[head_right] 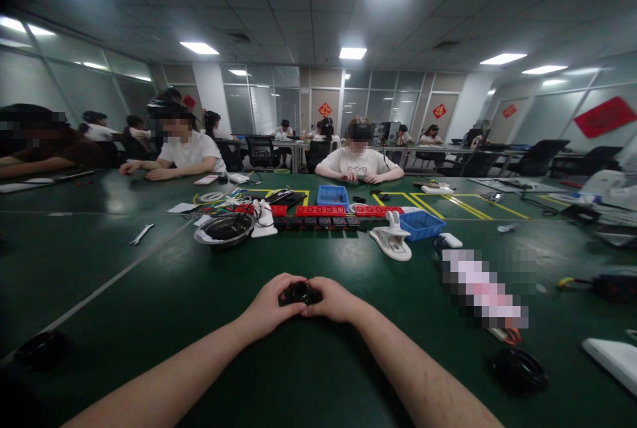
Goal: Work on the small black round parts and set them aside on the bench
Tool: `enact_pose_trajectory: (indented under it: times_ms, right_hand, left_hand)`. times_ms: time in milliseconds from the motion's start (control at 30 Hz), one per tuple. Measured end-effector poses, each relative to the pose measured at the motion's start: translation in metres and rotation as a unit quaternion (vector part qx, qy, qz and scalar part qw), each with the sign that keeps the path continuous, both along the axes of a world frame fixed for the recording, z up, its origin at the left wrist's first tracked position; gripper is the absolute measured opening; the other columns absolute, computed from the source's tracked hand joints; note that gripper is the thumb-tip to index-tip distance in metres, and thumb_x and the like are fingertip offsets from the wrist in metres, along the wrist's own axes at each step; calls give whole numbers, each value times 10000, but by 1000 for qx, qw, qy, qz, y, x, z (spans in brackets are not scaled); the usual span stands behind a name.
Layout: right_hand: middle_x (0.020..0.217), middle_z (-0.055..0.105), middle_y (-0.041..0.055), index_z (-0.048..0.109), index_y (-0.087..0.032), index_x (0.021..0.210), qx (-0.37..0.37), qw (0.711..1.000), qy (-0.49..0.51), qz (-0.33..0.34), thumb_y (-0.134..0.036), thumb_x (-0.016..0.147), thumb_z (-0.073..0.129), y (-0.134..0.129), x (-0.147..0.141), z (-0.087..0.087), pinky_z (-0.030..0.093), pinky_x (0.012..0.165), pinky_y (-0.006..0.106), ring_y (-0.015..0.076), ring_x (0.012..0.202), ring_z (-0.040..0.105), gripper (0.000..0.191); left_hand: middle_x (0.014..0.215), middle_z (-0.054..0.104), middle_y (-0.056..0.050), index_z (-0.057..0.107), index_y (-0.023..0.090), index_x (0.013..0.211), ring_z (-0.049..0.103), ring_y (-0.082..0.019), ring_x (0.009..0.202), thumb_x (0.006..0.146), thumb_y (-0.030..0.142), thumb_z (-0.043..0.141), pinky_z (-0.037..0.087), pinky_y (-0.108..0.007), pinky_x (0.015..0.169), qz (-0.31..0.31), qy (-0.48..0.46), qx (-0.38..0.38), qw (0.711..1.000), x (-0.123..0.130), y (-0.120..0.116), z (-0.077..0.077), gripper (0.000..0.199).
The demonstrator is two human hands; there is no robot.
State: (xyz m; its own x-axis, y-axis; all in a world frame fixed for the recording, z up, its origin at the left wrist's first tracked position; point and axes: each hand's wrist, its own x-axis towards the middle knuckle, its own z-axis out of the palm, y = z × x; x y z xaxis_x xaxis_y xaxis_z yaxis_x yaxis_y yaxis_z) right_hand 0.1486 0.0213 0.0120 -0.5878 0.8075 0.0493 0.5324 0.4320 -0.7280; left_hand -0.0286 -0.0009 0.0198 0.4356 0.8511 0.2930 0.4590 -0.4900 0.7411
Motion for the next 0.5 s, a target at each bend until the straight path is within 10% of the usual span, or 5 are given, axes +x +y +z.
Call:
enact_pose_trajectory:
  times_ms: [500]
  right_hand:
    - [713, 525, -11, 494, -161, 774, 51, 988, -92, -115, -326, 550, 661, -4, -13, -9, 309, 518, 206, 130, 635, 463, 325]
  left_hand:
    - [884, 512, -22, 543, 204, 931, 490, -191, 831, 605, 279, 640, 402, -288, 707, 88, -1, -5, 996, 7, -4, -5, 348]
